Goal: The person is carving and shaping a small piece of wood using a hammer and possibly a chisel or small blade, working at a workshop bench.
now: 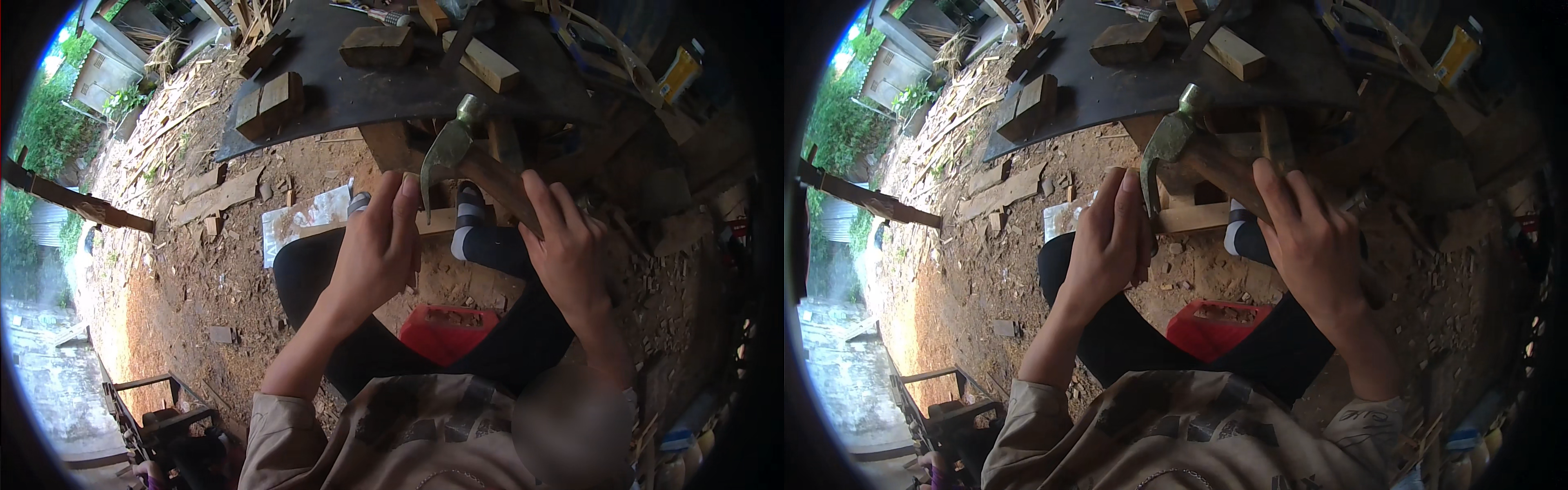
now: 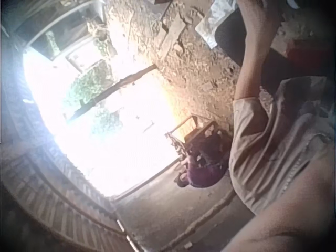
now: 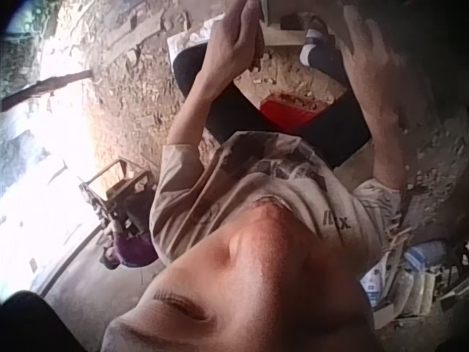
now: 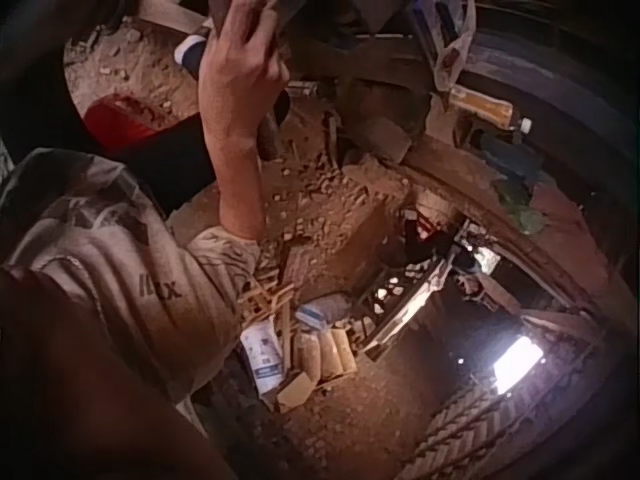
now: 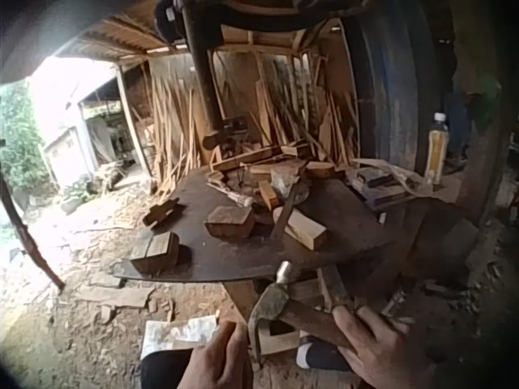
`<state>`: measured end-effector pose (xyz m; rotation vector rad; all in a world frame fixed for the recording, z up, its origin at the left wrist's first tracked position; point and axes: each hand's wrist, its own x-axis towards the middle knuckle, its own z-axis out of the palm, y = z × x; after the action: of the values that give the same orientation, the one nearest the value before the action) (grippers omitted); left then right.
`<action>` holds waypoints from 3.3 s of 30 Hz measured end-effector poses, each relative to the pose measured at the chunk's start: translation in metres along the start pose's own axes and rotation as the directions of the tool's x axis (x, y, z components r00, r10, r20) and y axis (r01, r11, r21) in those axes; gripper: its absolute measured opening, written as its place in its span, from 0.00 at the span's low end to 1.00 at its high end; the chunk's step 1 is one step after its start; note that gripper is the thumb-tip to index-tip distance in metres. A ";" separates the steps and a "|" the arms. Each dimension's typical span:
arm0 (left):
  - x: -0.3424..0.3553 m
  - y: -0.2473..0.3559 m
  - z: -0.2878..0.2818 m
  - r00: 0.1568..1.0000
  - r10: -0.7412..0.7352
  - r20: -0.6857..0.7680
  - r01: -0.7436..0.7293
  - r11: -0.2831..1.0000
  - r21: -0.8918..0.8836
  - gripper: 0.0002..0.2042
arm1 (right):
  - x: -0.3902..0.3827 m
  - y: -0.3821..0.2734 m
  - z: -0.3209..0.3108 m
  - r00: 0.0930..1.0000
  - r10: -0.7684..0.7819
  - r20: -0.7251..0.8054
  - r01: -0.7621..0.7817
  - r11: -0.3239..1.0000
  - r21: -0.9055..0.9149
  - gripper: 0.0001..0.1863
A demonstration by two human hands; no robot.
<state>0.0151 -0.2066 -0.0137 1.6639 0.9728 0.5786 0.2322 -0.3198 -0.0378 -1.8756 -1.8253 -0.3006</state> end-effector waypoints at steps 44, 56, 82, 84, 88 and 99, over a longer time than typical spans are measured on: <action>0.022 -0.151 -0.055 0.897 0.272 -0.349 -0.188 0.948 0.256 0.30 | 0.046 -0.075 0.066 0.909 -0.118 0.400 0.040 0.979 0.198 0.33; 0.019 -0.157 -0.046 0.843 0.320 -0.433 -0.274 0.947 0.167 0.29 | 0.064 -0.080 0.042 0.861 -0.223 0.457 0.207 0.975 0.086 0.31; 0.015 -0.172 -0.049 0.723 0.449 -0.525 -0.462 0.879 0.116 0.27 | 0.099 -0.104 0.007 0.761 -0.400 0.511 0.459 0.888 0.012 0.31; 0.016 -0.173 -0.049 0.707 0.477 -0.522 -0.485 0.864 0.131 0.27 | 0.100 -0.107 0.006 0.755 -0.396 0.523 0.462 0.887 0.004 0.31; 0.017 -0.173 -0.049 0.692 0.487 -0.533 -0.490 0.859 0.149 0.28 | 0.103 -0.109 0.004 0.762 -0.413 0.498 0.475 0.880 0.004 0.31; 0.078 -0.032 -0.119 0.526 0.727 -0.441 -0.662 0.675 0.324 0.24 | 0.173 -0.090 -0.065 0.918 -0.313 0.242 0.341 0.936 -0.085 0.37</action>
<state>-0.0450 -0.0735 -0.0145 2.0378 0.6689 1.6549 0.1695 -0.2043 0.1199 -1.7348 -2.3319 -0.3357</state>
